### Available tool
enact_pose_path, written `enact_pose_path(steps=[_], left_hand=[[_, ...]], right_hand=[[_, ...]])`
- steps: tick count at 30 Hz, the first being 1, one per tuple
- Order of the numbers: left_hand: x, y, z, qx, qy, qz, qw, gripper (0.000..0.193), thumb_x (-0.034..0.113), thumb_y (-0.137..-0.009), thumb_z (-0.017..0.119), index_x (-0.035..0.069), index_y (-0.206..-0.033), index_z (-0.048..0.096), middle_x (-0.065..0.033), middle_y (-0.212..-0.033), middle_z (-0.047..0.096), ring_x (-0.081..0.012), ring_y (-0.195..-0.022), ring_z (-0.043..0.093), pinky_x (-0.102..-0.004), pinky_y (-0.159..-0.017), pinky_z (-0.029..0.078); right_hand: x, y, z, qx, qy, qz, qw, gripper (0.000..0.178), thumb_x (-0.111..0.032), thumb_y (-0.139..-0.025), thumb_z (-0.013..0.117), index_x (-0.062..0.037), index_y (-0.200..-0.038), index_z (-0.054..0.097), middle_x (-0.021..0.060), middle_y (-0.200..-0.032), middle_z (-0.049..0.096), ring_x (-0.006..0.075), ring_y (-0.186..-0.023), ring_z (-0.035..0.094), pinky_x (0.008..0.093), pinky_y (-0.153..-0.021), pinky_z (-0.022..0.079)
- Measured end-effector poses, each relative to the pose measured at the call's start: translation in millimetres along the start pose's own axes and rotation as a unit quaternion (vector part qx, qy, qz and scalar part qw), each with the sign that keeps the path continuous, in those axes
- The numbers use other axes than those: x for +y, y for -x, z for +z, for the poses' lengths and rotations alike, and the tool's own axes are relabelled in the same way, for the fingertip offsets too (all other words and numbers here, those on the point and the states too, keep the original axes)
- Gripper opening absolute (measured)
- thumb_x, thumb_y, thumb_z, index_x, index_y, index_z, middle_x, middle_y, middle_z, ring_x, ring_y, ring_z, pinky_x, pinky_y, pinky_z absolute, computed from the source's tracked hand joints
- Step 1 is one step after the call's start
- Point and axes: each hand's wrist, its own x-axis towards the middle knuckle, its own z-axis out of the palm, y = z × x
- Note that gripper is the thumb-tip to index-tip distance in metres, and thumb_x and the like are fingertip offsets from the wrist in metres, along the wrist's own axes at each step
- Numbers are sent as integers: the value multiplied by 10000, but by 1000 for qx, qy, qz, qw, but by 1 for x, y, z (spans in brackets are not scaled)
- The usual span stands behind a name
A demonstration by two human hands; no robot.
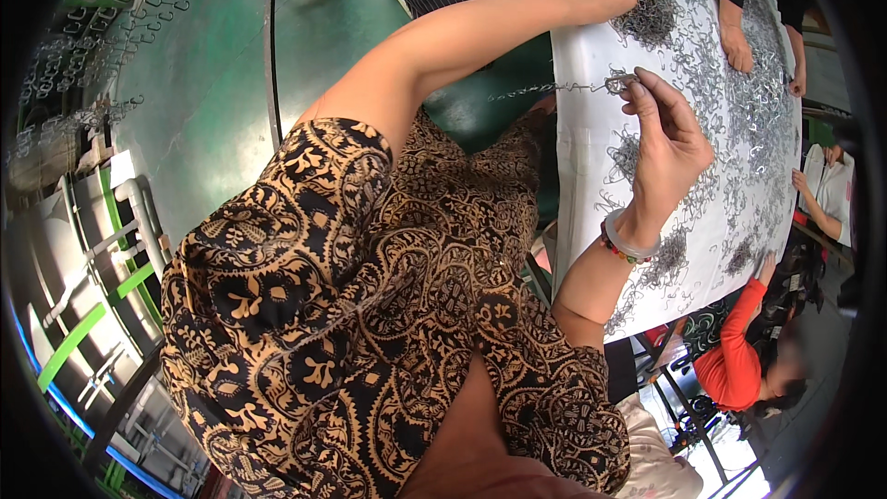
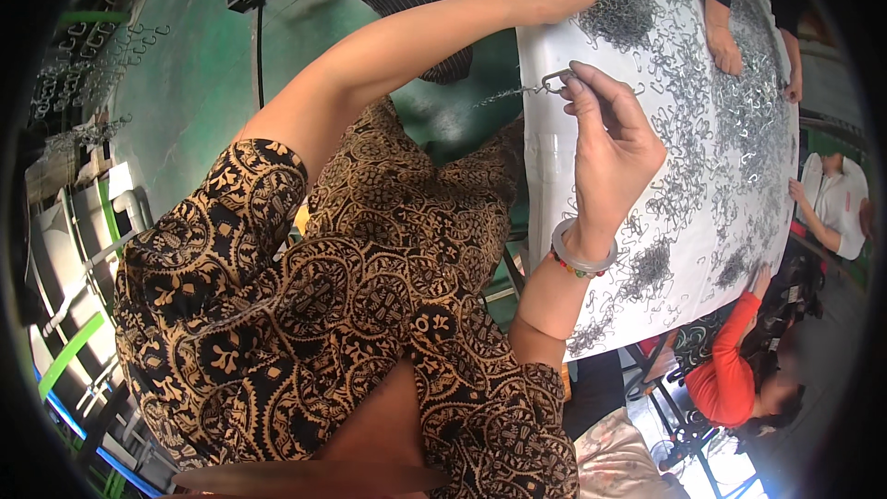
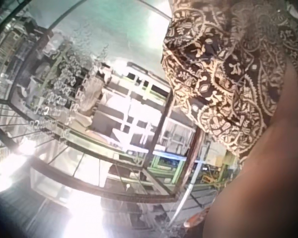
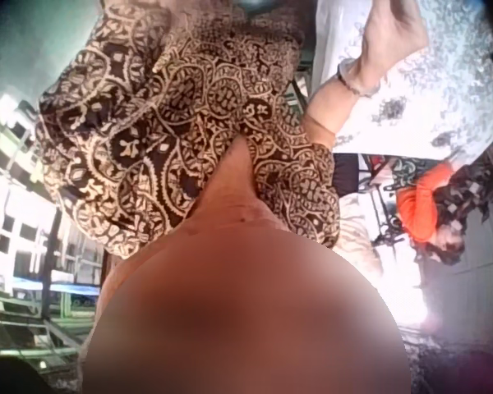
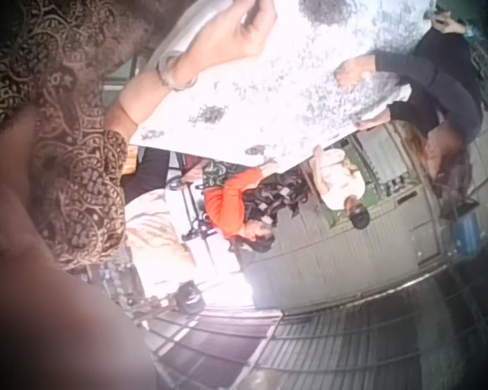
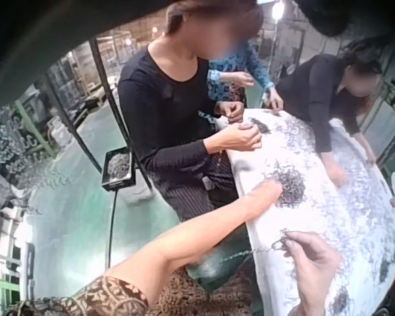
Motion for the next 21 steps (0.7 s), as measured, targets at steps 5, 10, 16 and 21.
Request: enact_pose_path(steps=[5,10,16,21], left_hand=[[18,30,-38,131,381,-148,903,159,65,-880,590,-43,-979,650,-198,-862,693,-293,-815,698,-369,-711,544],[65,97,-96,147,567,-131,800,223,68,-863,667,-45,-1056,660,-152,-935,715,-199,-866,693,-313,-788,547],[103,124,-102,167,415,-72,891,127,39,-853,690,-24,-962,673,-83,-1022,670,-157,-926,642,-280,-814,517],[109,126,-94,231,326,-41,916,147,10,-803,707,-20,-935,649,-113,-1008,659,-261,-930,630,-342,-803,501]], right_hand=[[8,2,1,13,-3,19,1000,148,42,-860,669,46,-1003,703,85,-850,700,107,-739,638,226,-669,516],[19,3,5,43,-33,37,998,127,45,-861,667,47,-986,686,82,-849,702,108,-734,646,226,-661,519],[29,13,0,80,-95,11,992,130,48,-855,670,35,-982,689,64,-859,699,91,-748,644,218,-679,525],[32,14,2,109,-29,0,994,118,6,-827,709,6,-945,707,52,-838,712,78,-728,651,219,-661,509]])
